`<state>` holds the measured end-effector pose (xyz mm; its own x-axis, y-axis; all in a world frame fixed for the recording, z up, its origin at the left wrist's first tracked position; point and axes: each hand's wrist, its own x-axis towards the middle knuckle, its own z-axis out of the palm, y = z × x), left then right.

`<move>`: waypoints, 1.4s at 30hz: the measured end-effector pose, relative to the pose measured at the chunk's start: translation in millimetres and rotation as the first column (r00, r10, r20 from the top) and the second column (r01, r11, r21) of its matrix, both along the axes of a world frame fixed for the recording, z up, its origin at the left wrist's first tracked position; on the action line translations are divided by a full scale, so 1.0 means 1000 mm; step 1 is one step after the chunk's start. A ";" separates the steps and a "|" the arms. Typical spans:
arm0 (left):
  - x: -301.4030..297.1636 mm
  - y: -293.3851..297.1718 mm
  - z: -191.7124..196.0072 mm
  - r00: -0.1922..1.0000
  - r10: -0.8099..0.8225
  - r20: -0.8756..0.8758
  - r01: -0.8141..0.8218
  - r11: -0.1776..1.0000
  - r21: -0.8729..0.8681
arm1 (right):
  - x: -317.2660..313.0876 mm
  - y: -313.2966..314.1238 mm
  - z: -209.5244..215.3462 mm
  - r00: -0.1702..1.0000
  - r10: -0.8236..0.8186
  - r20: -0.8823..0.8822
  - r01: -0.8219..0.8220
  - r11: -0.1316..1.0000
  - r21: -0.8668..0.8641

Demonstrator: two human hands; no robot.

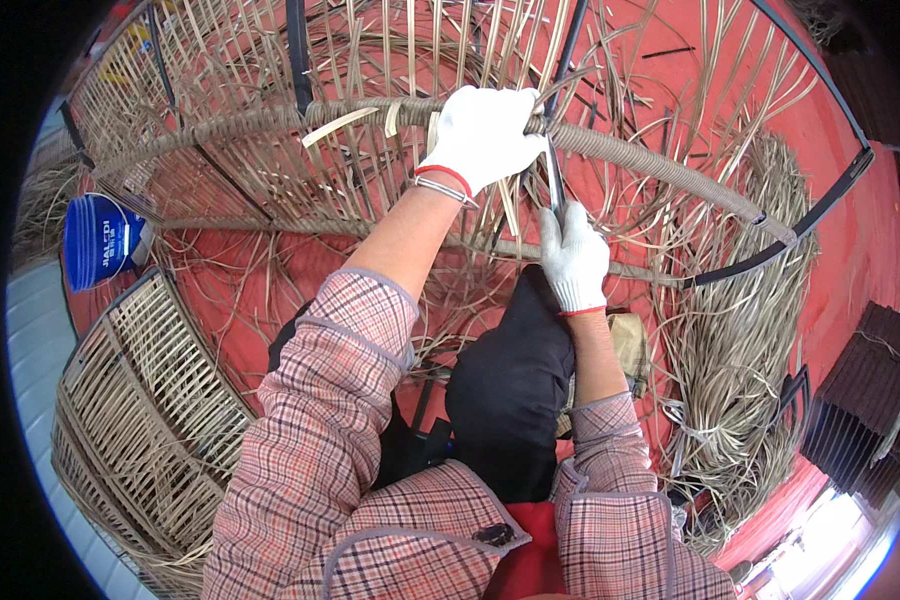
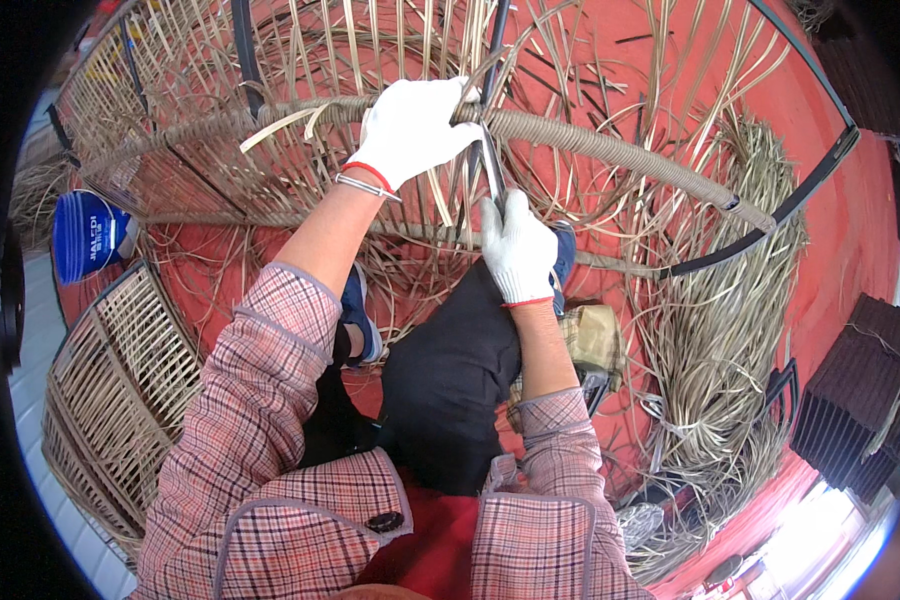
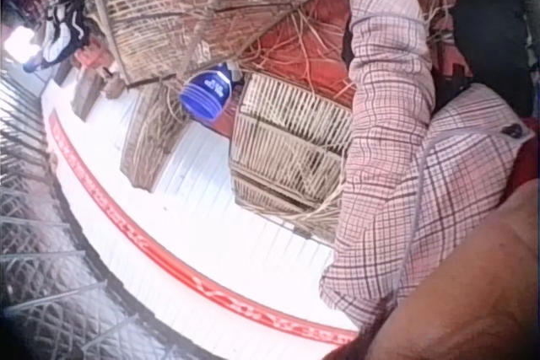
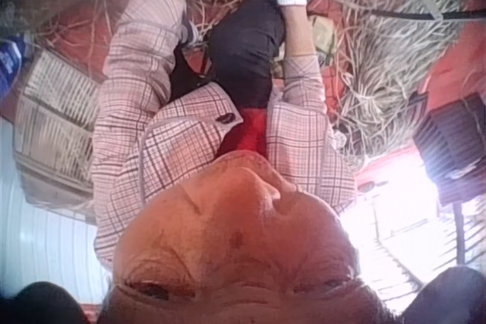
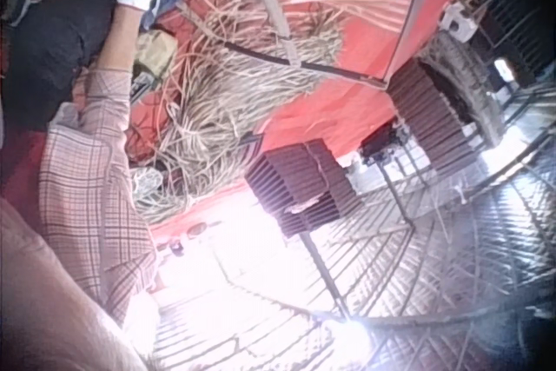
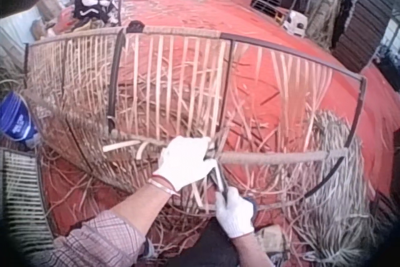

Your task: The person weaves thin dried plant strips around the metal frame of a basket. They repeatedly thread the strips through the frame, pull them tight, and use a hammer to secure the weave. The process continues around the circumference of the basket frame.

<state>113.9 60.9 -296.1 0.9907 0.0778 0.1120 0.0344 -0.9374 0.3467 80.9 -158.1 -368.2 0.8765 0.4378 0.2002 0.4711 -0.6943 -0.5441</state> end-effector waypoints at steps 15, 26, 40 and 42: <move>-0.005 -0.004 0.001 1.000 -0.002 -0.017 0.002 1.000 -0.027 | 0.053 0.026 -0.086 0.979 0.067 -0.192 -0.024 0.975 0.221; -0.011 -0.004 0.000 0.997 -0.008 0.077 0.013 0.998 -0.057 | 0.039 0.032 0.030 0.931 0.181 -0.319 0.097 0.716 0.691; -0.019 -0.007 0.013 0.997 -0.044 -0.058 0.042 0.999 -0.035 | -0.010 -0.094 0.028 0.999 0.011 0.047 -0.012 1.000 0.008; -0.026 -0.005 0.017 0.997 -0.051 -0.061 0.049 0.998 -0.039 | 0.011 -0.055 0.061 0.979 0.084 0.184 -0.114 0.981 0.159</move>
<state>87.5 55.4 -279.4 0.9984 0.0307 0.0484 0.0100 -0.9247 0.3807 92.0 -212.6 -306.7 0.7750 0.4675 0.4253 0.6315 -0.5452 -0.5514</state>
